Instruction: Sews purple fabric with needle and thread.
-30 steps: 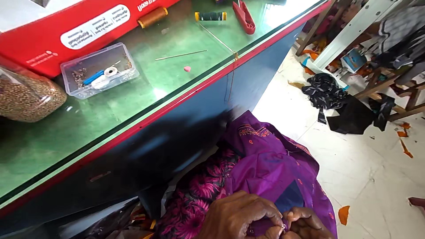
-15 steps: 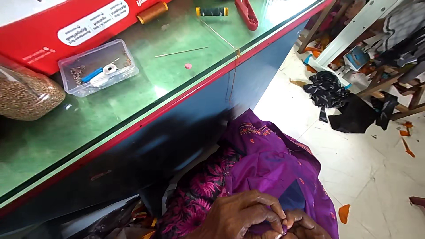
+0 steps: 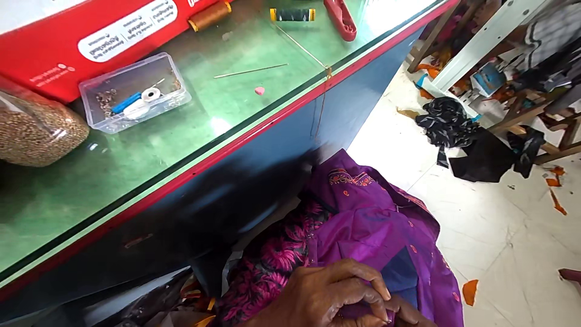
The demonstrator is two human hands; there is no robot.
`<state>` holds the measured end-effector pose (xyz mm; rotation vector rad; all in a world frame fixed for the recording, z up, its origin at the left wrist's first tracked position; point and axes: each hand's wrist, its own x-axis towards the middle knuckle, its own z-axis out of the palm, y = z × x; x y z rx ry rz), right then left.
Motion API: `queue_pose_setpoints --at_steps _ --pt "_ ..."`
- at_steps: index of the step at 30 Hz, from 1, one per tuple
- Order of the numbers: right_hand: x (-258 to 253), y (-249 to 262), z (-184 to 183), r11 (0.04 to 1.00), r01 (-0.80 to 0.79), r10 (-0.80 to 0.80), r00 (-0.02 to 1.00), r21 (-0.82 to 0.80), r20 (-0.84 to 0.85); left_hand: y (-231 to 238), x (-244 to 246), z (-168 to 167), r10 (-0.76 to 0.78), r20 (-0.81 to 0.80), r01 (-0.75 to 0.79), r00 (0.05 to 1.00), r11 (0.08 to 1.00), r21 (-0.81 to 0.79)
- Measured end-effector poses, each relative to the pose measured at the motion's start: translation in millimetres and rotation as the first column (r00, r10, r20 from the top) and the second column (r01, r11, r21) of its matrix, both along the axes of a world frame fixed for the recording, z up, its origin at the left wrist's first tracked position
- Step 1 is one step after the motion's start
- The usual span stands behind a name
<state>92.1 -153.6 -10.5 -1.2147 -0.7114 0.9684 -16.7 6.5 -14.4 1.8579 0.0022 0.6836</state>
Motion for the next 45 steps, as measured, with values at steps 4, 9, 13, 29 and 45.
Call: queue_pose_setpoints --at_steps 4,9,13,29,45 --pt "-3.0 2.6 -0.1 0.997 0.083 -0.082 0.971 0.007 0.223 -0.7 -3.0 4.4 0.064 0.001 -0.063 0.998 0.99 0.126" --pt "-9.9 7.3 5.3 0.993 0.109 -0.12 0.949 0.054 0.291 -0.4 -6.1 -0.1 0.122 0.102 -0.147 0.987 0.946 0.289" --pt "-12.7 9.4 8.1 0.992 0.121 -0.128 0.948 0.042 0.292 0.5 -7.4 -5.4 0.128 0.165 -0.177 0.978 0.927 0.33" --pt "-10.1 5.7 6.9 0.992 0.127 -0.129 0.952 0.028 0.277 -1.2 -3.8 -4.6 0.044 0.09 -0.06 0.995 0.982 0.179" --pt "-11.9 7.5 -8.3 0.966 0.204 -0.247 0.912 0.159 0.327 -3.6 -10.0 1.3 -0.065 -0.102 0.047 0.993 0.985 -0.166"
